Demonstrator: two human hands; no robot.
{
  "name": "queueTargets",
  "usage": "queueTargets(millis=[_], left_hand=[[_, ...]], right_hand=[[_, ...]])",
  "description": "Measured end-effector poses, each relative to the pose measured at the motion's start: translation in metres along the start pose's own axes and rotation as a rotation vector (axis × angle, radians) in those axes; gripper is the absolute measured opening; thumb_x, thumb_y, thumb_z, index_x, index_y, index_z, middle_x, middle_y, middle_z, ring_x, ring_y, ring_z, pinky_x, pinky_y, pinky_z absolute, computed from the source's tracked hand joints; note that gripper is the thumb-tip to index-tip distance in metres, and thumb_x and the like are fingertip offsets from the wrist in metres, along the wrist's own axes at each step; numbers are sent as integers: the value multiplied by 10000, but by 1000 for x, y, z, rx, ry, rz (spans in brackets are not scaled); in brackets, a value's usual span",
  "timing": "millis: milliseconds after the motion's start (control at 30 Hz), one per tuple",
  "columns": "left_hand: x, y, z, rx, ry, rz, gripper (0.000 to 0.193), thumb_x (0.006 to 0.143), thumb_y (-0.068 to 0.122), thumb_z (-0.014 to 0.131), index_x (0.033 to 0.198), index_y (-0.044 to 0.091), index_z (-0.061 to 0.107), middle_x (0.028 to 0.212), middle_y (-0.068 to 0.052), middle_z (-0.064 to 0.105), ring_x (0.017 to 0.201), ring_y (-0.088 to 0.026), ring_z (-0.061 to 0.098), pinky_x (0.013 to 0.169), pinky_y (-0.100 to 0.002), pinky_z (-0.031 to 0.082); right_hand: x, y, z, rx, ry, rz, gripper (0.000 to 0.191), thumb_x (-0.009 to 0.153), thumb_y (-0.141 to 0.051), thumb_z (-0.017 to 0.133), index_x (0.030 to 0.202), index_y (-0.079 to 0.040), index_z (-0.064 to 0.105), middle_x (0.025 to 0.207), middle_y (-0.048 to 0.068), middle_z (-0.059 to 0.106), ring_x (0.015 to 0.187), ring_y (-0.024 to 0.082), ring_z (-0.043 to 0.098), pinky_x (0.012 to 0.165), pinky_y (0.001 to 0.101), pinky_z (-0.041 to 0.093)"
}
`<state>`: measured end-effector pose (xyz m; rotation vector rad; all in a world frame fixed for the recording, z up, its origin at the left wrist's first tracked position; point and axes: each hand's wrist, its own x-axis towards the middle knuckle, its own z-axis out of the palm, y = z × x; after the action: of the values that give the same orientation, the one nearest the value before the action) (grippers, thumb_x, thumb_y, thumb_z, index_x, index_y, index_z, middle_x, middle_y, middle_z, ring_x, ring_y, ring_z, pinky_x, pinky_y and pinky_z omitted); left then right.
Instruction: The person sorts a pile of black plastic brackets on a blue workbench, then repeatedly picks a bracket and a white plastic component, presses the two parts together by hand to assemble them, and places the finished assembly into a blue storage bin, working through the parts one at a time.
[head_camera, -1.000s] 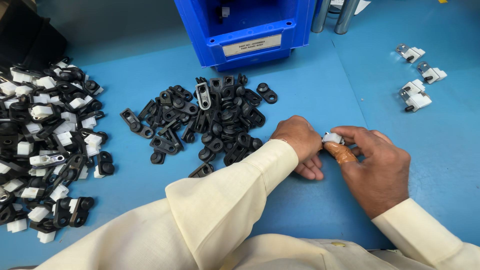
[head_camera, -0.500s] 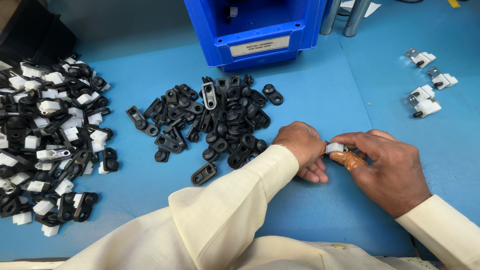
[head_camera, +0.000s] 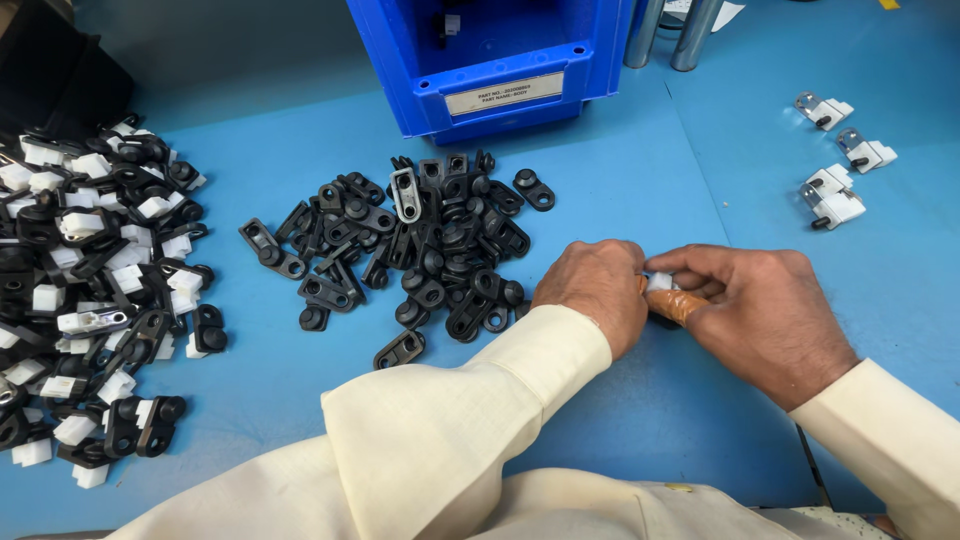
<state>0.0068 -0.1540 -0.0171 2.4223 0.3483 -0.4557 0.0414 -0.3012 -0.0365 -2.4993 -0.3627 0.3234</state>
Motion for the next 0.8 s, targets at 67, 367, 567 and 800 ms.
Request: queueTargets(millis=[67, 367, 567, 800], left_hand=[[2, -5, 4, -55, -37, -37, 165, 953, 115, 619, 1096, 96, 699, 967, -147, 744, 867, -302, 752, 750, -414, 643], [-5, -39, 37, -911, -21, -57, 160, 888, 65, 725, 1027, 25, 658, 910, -102, 758, 787, -174, 776, 590, -294, 651], [2, -29, 39, -744, -49, -89, 105, 882, 17, 712, 953, -53, 682, 846, -144, 769, 698, -219, 790, 544, -278, 638], [8, -17, 27, -698, -56, -168, 72, 938, 7, 628, 930, -40, 681, 819, -179, 768, 673, -246, 788, 503, -274, 633]], right_hand=[[1, -3, -1, 1, 22, -27, 299, 836, -190, 837, 1130, -154, 796, 905, 84, 815, 776, 163, 777, 760, 315, 613], [10, -2, 0, 42, -35, 66, 295, 807, -188, 860, 1099, -195, 818, 880, 58, 771, 700, 134, 703, 669, 298, 575], [19, 13, 1, 112, -29, -43, 332, 831, -33, 748, 1129, -166, 814, 910, 52, 821, 730, 107, 719, 698, 274, 584], [27, 21, 1, 229, -116, 13, 354, 871, 16, 670, 1157, -151, 797, 905, 68, 820, 676, 140, 696, 650, 282, 594]])
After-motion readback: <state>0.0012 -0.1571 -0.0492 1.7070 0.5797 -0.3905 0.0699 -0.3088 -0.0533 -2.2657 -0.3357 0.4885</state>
